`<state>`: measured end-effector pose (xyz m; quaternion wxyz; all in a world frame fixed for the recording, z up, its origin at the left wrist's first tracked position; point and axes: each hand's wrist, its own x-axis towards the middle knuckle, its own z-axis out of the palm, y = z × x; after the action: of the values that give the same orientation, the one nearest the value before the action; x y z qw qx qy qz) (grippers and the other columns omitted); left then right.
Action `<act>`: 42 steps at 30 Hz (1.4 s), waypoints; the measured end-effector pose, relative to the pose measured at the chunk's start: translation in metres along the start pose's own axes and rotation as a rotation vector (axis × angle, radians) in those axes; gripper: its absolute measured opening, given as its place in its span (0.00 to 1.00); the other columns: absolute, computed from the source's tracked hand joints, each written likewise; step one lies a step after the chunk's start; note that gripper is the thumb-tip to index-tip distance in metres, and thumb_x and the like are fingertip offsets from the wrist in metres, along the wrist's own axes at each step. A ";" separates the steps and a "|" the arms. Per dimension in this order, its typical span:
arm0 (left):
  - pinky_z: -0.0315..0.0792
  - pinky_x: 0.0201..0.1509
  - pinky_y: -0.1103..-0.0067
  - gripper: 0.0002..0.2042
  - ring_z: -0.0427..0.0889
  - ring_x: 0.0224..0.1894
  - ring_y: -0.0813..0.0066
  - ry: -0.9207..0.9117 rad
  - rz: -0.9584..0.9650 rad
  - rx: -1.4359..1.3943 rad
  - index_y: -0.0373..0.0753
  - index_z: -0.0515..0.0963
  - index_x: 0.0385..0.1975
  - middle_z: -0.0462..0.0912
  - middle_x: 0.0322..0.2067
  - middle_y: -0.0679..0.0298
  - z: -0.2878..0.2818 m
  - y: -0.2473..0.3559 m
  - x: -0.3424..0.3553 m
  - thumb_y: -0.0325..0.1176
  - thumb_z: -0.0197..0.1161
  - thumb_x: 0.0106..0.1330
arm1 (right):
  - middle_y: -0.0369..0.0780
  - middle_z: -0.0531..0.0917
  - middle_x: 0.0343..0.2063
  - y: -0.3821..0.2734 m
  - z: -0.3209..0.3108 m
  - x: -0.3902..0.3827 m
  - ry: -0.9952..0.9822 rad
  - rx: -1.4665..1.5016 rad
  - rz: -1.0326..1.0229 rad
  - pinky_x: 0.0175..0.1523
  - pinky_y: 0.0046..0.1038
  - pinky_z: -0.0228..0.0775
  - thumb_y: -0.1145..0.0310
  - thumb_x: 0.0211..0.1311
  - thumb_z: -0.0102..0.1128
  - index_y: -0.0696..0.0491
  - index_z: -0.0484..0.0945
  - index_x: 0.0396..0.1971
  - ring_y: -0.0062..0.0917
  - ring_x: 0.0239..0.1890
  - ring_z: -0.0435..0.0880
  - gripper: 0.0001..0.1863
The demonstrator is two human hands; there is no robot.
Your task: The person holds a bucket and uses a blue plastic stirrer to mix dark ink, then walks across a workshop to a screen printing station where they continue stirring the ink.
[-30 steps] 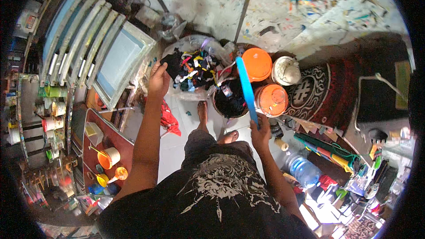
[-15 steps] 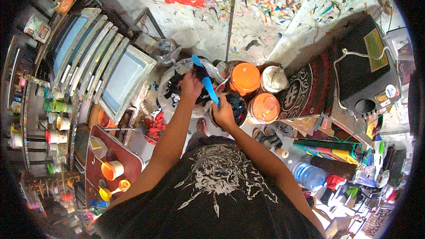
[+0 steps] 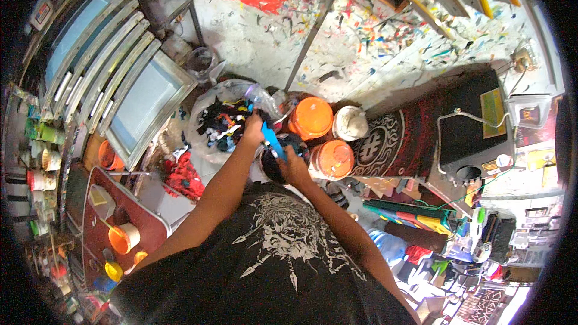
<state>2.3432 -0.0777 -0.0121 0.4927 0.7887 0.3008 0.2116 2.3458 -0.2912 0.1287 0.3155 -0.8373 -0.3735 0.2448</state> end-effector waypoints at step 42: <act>0.73 0.34 0.71 0.15 0.76 0.37 0.66 -0.005 -0.612 -0.672 0.35 0.72 0.43 0.78 0.36 0.59 -0.103 -0.047 0.051 0.41 0.50 0.65 | 0.51 0.79 0.27 0.015 -0.039 -0.036 -0.072 -0.159 -0.135 0.33 0.51 0.67 0.63 0.59 0.53 0.50 0.66 0.42 0.50 0.29 0.79 0.14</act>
<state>2.3029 0.0397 -0.0092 0.7619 0.4604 0.4336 0.1400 2.3561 -0.3409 0.1513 0.2500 -0.8233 -0.4585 0.2226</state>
